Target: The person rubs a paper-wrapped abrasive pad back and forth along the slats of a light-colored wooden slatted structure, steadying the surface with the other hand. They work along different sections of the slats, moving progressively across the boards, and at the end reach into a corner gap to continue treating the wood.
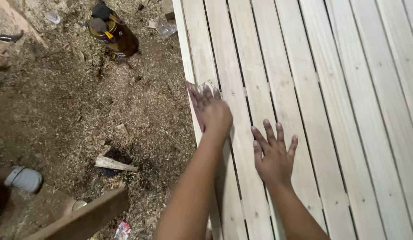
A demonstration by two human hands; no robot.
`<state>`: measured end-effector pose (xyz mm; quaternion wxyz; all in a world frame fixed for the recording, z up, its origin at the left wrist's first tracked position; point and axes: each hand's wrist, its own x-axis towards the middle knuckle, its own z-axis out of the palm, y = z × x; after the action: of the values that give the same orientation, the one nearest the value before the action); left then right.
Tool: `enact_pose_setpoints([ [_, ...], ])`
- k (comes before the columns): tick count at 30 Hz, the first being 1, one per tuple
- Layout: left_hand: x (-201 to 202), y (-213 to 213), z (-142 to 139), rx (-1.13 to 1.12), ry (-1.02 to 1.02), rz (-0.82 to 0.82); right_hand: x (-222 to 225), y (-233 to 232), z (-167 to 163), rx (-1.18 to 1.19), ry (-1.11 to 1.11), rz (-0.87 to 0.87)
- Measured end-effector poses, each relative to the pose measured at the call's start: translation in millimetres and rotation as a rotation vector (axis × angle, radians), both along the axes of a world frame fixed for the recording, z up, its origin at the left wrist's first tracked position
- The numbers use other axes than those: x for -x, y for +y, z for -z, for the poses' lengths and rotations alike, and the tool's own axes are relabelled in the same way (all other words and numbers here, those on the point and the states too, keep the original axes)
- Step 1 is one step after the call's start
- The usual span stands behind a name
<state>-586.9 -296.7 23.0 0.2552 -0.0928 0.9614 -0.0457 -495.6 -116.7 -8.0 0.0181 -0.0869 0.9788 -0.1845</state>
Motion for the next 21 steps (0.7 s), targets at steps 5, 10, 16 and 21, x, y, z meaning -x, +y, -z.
enact_pose_setpoints([
  [5,-90.6,30.8,-22.8,-0.072,-0.168,-0.02,5.1,-0.2,0.1,-0.04,0.017,-0.003],
  [10,-46.9,6.5,-8.2,0.021,-0.005,0.101,4.1,0.0,1.5,-0.031,0.008,-0.006],
  [16,-9.7,-3.1,1.7,0.072,0.005,0.065,0.8,-0.5,2.1,-0.033,-0.004,-0.001],
  [21,-92.9,20.9,-4.2,-0.086,-0.021,0.109,4.3,-2.5,-3.5,-0.083,0.0,0.006],
])
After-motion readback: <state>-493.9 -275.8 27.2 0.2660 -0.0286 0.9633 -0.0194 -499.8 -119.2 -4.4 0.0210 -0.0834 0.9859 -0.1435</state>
